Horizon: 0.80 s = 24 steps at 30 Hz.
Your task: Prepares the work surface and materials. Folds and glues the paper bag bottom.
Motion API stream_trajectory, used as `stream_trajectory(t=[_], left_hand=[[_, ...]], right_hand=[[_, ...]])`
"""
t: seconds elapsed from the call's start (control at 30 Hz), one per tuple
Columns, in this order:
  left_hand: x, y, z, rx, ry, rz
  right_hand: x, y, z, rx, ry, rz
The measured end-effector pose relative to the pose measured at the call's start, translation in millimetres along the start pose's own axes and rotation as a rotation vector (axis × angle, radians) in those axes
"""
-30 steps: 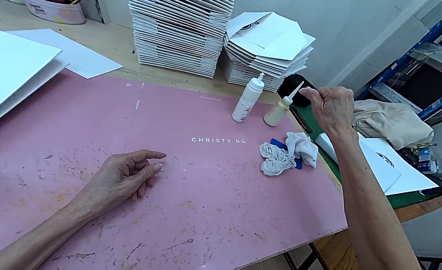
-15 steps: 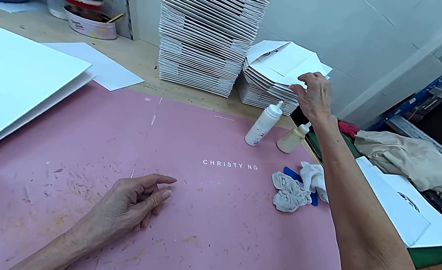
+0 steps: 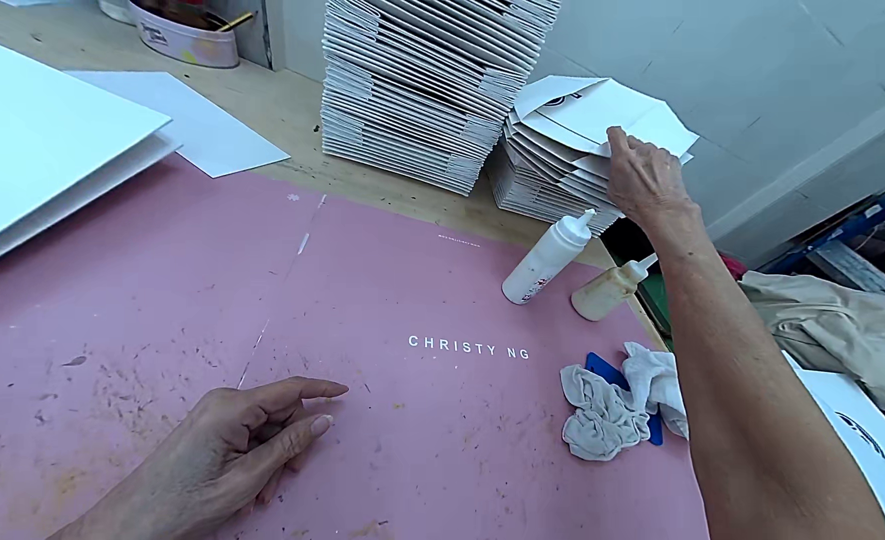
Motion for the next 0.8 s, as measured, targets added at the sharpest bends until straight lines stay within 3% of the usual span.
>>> stream_trajectory(t=[0.17,0.3,0.37,0.6,0.8], left_hand=[[0,1,0,0.023,-0.011,0.004],[1,0,1,0.005,-0.007,-0.011],[-1,-1,1,-0.005,-0.012,-0.009],[-3,-1,4,-0.034,0.006,0.001],[-4,-6,5,-0.065,0.054,-0.006]], right_hand=[[-20,-19,-28,0.005,-0.344,-0.012],[-4,-30,-27,0.122,-0.136,0.040],[-11,-29,-31,0.195,-0.166,0.039],[-99,-37,-91,0.363,-0.471,0.064],[-174,0,-180,0.234,-0.865,-0.081]])
Point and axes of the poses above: each hand's wrist, its own z-axis towards the middle knuckle, its own x-axis out of the palm, y = z × x, the point moved 7 cm from there along z, towards the middle knuckle, and after that the axes turned 7 degrees about -x, right-handed, at the moved point
